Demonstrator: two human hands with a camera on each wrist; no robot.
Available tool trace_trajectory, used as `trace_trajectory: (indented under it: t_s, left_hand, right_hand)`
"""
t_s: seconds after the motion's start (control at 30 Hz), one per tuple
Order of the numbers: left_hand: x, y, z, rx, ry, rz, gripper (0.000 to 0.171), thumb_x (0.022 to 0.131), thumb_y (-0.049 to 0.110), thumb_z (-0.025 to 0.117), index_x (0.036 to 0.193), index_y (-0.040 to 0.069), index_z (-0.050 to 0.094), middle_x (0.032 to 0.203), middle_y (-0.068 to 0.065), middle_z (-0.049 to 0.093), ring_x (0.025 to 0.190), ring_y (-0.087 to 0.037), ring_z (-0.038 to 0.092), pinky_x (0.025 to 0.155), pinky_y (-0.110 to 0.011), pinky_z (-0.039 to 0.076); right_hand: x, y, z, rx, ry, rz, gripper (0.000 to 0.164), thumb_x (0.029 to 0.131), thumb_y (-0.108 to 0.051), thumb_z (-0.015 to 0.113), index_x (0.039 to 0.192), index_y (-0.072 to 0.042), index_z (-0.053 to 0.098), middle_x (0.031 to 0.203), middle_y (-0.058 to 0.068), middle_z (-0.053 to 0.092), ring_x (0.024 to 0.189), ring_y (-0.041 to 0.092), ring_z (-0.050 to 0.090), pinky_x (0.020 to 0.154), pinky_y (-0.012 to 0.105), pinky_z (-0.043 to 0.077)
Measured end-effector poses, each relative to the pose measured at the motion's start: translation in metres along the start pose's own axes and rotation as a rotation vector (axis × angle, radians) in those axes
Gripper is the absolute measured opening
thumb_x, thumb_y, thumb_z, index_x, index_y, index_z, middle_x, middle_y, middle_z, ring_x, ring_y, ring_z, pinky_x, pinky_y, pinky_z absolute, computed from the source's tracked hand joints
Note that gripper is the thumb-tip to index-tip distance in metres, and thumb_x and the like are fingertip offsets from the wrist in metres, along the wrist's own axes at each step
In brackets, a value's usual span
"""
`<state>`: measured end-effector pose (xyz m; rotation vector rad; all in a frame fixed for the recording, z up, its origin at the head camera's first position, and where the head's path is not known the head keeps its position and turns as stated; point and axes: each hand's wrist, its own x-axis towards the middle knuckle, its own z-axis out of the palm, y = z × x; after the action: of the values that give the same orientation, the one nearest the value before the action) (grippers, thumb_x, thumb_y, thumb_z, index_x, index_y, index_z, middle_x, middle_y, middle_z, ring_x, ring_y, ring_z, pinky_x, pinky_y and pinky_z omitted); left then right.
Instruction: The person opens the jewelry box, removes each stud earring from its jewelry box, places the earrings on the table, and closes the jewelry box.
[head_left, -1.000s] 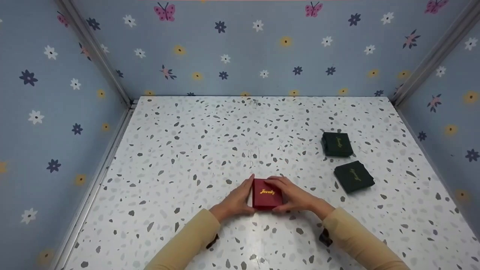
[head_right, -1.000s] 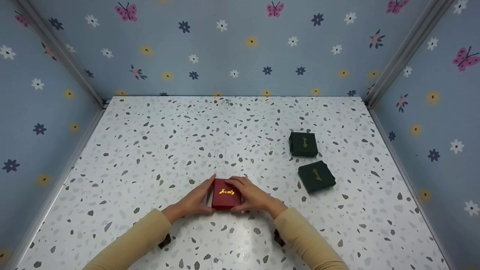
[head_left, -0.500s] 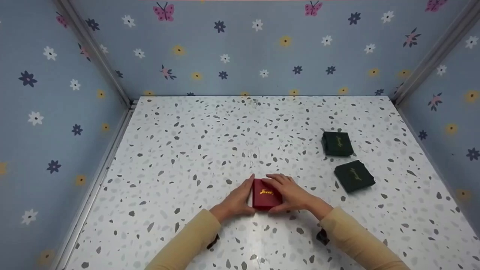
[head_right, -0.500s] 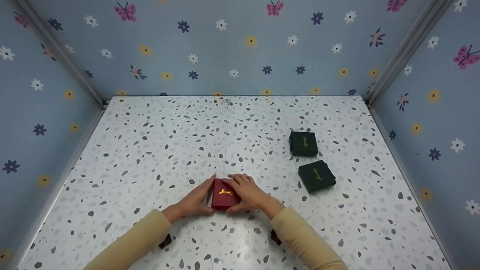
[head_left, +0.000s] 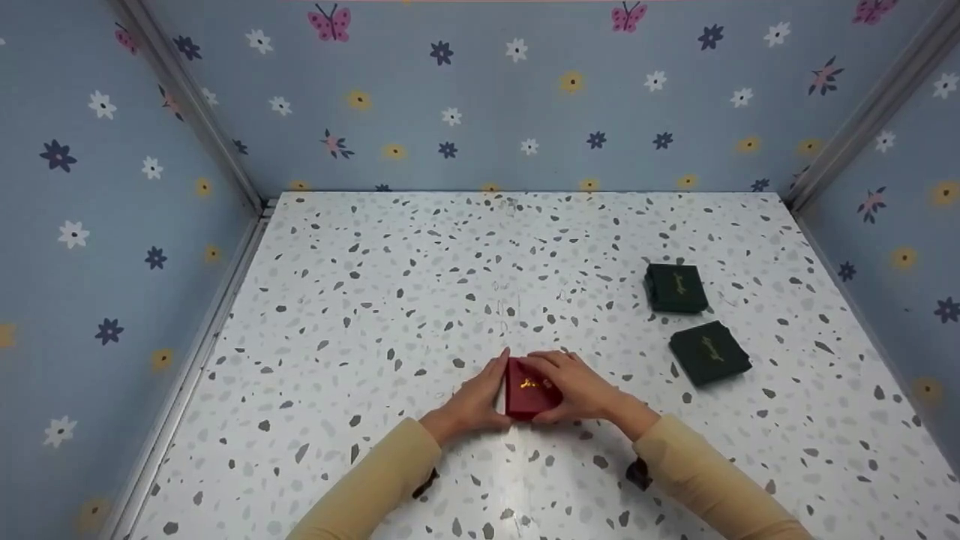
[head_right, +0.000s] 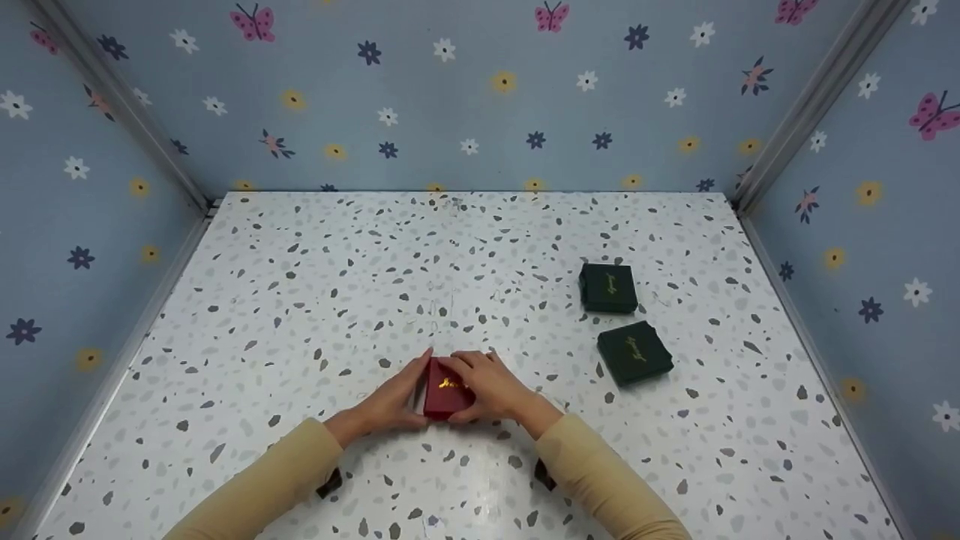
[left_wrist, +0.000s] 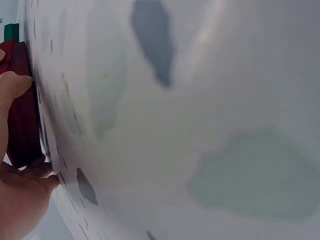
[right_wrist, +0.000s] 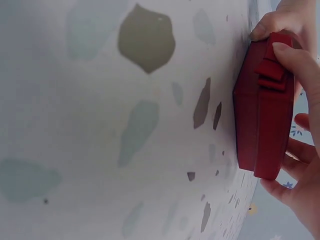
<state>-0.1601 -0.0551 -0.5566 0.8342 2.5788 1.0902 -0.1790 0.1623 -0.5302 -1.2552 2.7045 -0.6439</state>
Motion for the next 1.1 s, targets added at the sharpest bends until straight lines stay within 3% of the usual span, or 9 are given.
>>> trace_trajectory:
  t_s: [0.4, 0.6, 1.1]
  left_hand:
    - [-0.0024, -0.0048, -0.0041, -0.056, -0.028, 0.042, 0.11, 0.067, 0.027, 0.077, 0.14, -0.003, 0.0, 0.136, -0.011, 0.029, 0.12, -0.02, 0.036, 0.1, -0.031, 0.03]
    - [-0.003, -0.0032, -0.0043, -0.06, -0.034, 0.015, 0.104, 0.072, 0.035, 0.071, 0.14, -0.002, 0.003, 0.138, -0.01, 0.027, 0.125, -0.02, 0.029, 0.103, -0.032, 0.025]
    - [-0.0037, -0.0025, -0.0031, -0.064, -0.009, 0.024, 0.102, 0.072, 0.034, 0.071, 0.14, -0.002, 0.005, 0.139, -0.012, 0.026, 0.126, -0.023, 0.028, 0.104, -0.033, 0.023]
  right_hand:
    - [-0.0008, 0.0023, 0.0, 0.0, 0.004, -0.02, 0.085, 0.064, -0.046, 0.073, 0.134, -0.014, 0.037, 0.128, 0.005, 0.042, 0.115, 0.02, 0.039, 0.092, 0.042, 0.035]
    - [-0.0008, 0.002, -0.0016, 0.017, -0.002, -0.01, 0.084, 0.063, -0.045, 0.074, 0.133, -0.014, 0.038, 0.128, 0.005, 0.043, 0.114, 0.02, 0.04, 0.092, 0.041, 0.036]
    - [-0.0019, 0.0068, 0.0011, 0.044, 0.048, -0.036, 0.079, 0.062, -0.044, 0.075, 0.128, -0.015, 0.044, 0.127, 0.003, 0.044, 0.113, 0.018, 0.041, 0.088, 0.038, 0.04]
